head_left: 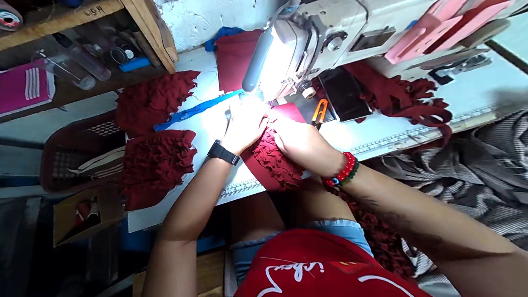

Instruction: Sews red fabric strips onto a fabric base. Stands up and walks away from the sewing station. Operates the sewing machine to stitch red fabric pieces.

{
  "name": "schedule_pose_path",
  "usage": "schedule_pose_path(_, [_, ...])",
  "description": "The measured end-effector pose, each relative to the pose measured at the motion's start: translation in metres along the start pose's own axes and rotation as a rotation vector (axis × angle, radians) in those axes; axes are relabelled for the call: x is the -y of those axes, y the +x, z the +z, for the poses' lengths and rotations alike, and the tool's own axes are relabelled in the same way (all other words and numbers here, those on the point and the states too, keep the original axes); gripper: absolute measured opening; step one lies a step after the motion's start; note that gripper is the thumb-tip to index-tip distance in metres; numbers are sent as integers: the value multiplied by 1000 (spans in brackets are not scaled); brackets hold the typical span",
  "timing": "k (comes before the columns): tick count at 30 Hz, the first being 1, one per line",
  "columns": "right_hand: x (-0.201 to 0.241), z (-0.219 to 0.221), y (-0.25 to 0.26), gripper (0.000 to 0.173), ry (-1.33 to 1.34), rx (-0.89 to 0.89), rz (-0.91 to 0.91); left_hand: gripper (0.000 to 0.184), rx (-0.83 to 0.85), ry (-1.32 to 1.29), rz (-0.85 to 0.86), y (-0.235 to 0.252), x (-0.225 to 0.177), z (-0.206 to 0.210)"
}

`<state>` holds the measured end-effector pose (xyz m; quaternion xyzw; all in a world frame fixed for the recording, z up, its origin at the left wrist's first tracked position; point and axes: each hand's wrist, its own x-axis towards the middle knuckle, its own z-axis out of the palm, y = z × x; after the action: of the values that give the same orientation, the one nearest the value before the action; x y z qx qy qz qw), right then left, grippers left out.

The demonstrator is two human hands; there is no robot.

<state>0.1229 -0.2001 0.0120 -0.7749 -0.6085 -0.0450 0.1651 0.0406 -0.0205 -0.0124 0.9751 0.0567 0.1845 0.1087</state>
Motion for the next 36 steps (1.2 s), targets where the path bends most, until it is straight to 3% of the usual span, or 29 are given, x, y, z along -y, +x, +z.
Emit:
schedule_pose_path(3, [-1, 3, -6, 24, -40, 31, 3, 33, 8, -7, 76, -6, -4, -2])
schedule_pose_path(6, [-14, -8, -5, 30, 80, 56, 48, 31, 16, -3, 156, -7, -4, -1])
schedule_pose_path(11, [-49, -13, 8, 26, 187, 84, 113, 30, 44, -7, 123, -8, -2, 1])
schedule_pose_path(15, [-28, -22, 5, 28, 191, 6, 55, 33, 129, -50, 51, -5, -7, -8])
schedule_pose_path(18, [-32, -8, 18, 28, 111, 70, 105, 33, 105, -111, 42, -4, -4, -7])
schedule_pose_path(21, [-46, -15, 34, 27, 307, 153, 197, 33, 40, -181, 27, -5, -2, -1])
schedule_pose_path(24, [-54, -26, 54, 31, 548, 389, 331, 33, 21, -200, -53, -4, -5, 2])
schedule_pose_path(28, [-42, -29, 54, 13, 1191, 416, 832, 27, -44, -189, -127, 0, -5, 10])
schedule_pose_path(29, [-38, -29, 50, 12, 1254, 406, 885, 26, -46, -192, -142, 1, -4, 10])
schedule_pose_path(36, [-46, -5, 35, 21, 862, 413, 630, 27, -90, -111, -12, -2, -1, 14])
